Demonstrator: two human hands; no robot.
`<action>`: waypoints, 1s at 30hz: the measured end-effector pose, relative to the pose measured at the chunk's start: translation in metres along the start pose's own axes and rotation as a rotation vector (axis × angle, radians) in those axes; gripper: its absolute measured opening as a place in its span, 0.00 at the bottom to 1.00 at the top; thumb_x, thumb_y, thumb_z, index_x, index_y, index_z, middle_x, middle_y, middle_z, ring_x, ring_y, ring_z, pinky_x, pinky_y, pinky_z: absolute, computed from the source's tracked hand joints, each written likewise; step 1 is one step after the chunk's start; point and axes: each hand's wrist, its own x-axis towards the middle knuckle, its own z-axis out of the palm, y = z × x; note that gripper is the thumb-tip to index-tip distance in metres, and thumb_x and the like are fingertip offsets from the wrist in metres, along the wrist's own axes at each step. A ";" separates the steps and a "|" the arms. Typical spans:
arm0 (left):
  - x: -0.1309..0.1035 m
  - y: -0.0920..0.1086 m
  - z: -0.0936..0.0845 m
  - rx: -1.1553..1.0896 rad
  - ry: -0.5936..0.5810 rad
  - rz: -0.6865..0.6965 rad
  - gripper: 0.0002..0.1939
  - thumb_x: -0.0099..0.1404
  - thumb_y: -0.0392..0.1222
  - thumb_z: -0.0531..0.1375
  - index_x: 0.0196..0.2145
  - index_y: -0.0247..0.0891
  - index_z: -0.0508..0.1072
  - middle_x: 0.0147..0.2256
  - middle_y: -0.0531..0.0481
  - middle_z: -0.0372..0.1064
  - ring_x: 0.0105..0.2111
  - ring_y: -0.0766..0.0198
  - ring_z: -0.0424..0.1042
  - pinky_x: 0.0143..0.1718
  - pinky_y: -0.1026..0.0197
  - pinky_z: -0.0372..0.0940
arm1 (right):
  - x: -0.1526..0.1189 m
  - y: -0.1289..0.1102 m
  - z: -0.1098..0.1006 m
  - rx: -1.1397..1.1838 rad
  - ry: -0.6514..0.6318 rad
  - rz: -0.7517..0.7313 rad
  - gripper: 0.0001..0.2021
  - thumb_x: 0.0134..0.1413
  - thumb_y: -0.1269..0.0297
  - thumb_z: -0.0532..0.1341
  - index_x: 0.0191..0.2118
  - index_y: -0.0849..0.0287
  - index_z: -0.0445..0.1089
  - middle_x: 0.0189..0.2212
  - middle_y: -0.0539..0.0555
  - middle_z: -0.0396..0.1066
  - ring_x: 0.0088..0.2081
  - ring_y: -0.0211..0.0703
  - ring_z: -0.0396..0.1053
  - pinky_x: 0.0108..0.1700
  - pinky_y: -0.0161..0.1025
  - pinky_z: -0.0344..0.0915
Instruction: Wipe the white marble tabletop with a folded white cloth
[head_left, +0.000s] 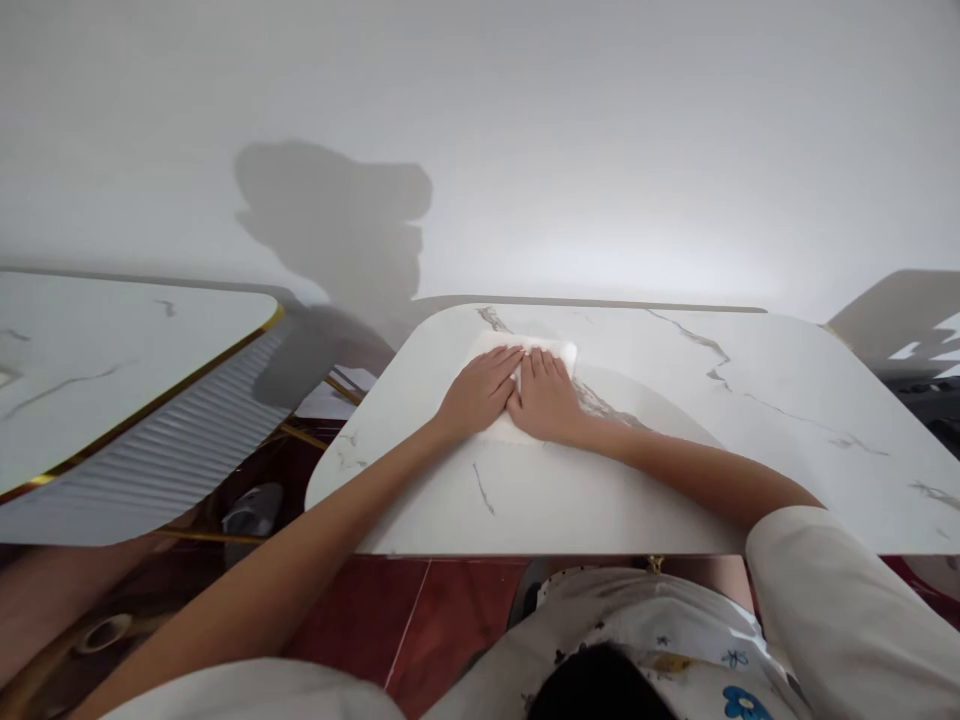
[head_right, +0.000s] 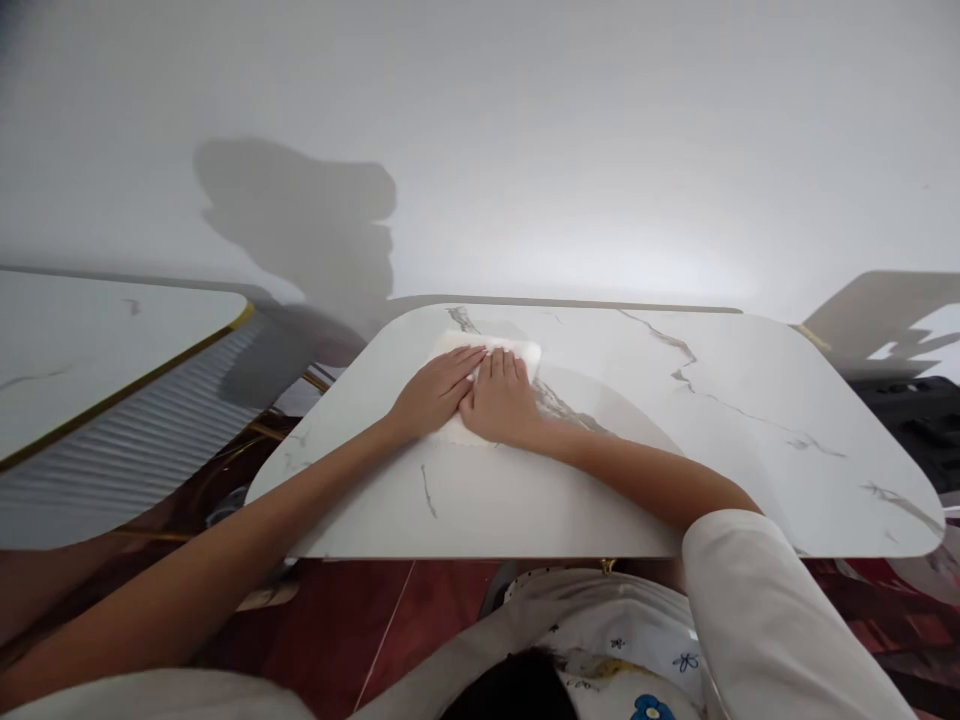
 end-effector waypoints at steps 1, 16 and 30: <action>-0.012 0.004 -0.004 0.005 -0.003 -0.014 0.27 0.67 0.41 0.39 0.60 0.33 0.58 0.61 0.45 0.55 0.61 0.58 0.52 0.62 0.51 0.48 | -0.008 -0.008 -0.002 0.012 -0.006 -0.007 0.30 0.58 0.64 0.48 0.60 0.83 0.52 0.60 0.74 0.52 0.62 0.61 0.49 0.62 0.51 0.43; -0.130 0.084 -0.022 0.101 0.059 -0.247 0.27 0.66 0.41 0.40 0.62 0.39 0.54 0.60 0.45 0.57 0.61 0.54 0.54 0.59 0.44 0.54 | -0.100 -0.041 -0.034 0.194 -0.108 -0.290 0.30 0.56 0.62 0.49 0.61 0.79 0.54 0.62 0.70 0.49 0.64 0.56 0.46 0.64 0.51 0.43; -0.015 0.087 0.010 0.054 -0.014 -0.185 0.27 0.67 0.41 0.40 0.59 0.26 0.58 0.61 0.39 0.54 0.62 0.53 0.50 0.63 0.51 0.48 | -0.044 0.063 -0.026 0.148 -0.062 -0.298 0.28 0.59 0.60 0.47 0.60 0.74 0.55 0.60 0.68 0.54 0.62 0.54 0.50 0.62 0.52 0.48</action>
